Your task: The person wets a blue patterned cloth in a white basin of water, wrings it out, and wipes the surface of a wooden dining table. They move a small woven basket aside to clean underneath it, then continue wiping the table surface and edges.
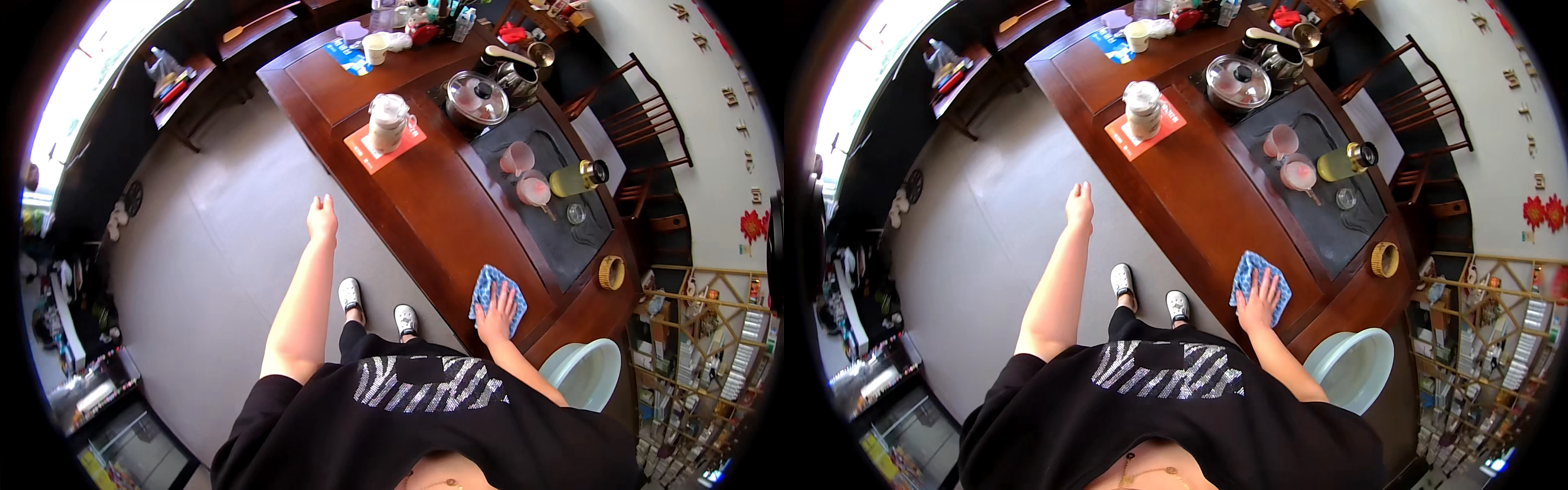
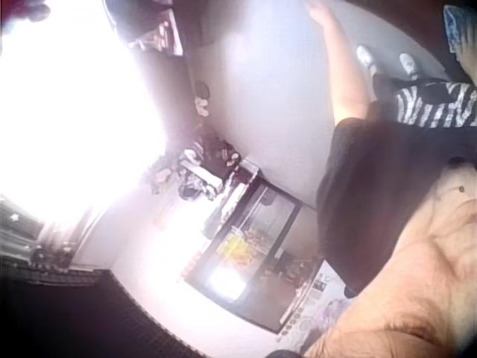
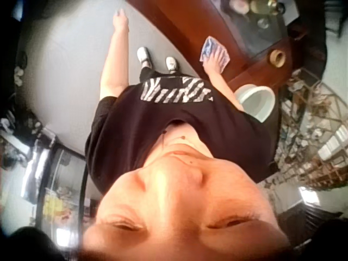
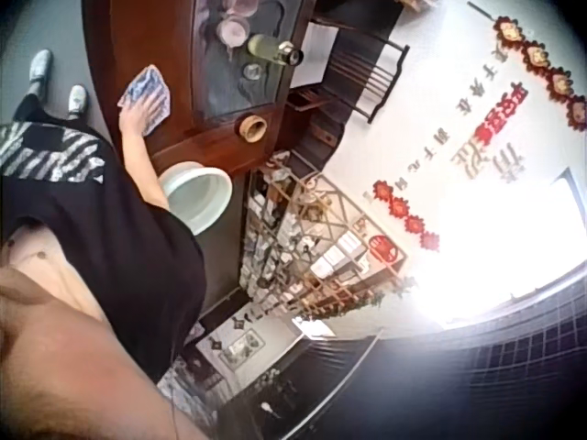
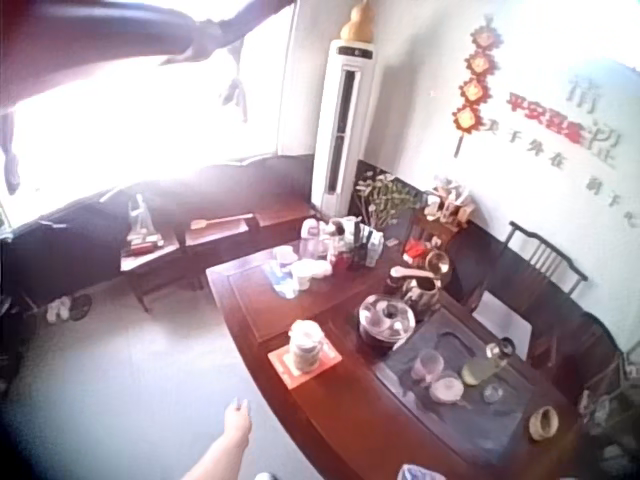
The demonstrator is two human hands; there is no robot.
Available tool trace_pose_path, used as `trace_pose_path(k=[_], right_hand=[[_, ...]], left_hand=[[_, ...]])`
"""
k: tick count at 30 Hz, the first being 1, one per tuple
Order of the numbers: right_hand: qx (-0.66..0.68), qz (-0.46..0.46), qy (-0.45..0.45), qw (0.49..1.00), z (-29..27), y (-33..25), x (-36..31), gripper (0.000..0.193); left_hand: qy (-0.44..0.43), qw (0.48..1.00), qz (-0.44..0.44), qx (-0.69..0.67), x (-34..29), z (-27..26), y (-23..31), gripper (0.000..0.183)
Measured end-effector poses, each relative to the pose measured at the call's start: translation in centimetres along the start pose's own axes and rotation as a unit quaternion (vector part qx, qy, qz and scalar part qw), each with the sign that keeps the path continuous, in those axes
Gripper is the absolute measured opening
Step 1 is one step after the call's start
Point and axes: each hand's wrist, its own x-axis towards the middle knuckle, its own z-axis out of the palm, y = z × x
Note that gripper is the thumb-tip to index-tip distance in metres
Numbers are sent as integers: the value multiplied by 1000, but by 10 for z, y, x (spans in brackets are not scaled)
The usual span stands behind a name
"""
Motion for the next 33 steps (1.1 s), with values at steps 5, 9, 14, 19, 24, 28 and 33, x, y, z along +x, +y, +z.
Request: trace_pose_path(k=[5, 9, 14, 19, 24, 28, 33], right_hand=[[37, 6, 92, 995, -12, -83, 177, 71], [53, 87, 125, 987, -37, -133, 303, 69], [59, -123, 111, 984, -22, -153, 244, 60], [96, -37, 40, 994, -13, -101, 100, 61], [62, 49, 125, 989, -12, -90, 157, 62], [72, -47, 169, 982, -39, -103, 268, 58], [60, -90, 140, 984, -45, -123, 272, 54]], left_hand=[[106, 990, 65, 74, 76, 60, 24, 57], [168, 977, 63, 114, 80, 110, 41, 49], [281, 944, 1, 174, 70, 119, 61, 43], [293, 938, 2, 186, 77, 112, 63, 43], [285, 938, -3, 196, 71, 117, 68, 44], [275, 938, -7, 212, 69, 125, 68, 43], [297, 926, -19, 233, 75, 124, 67, 42]])
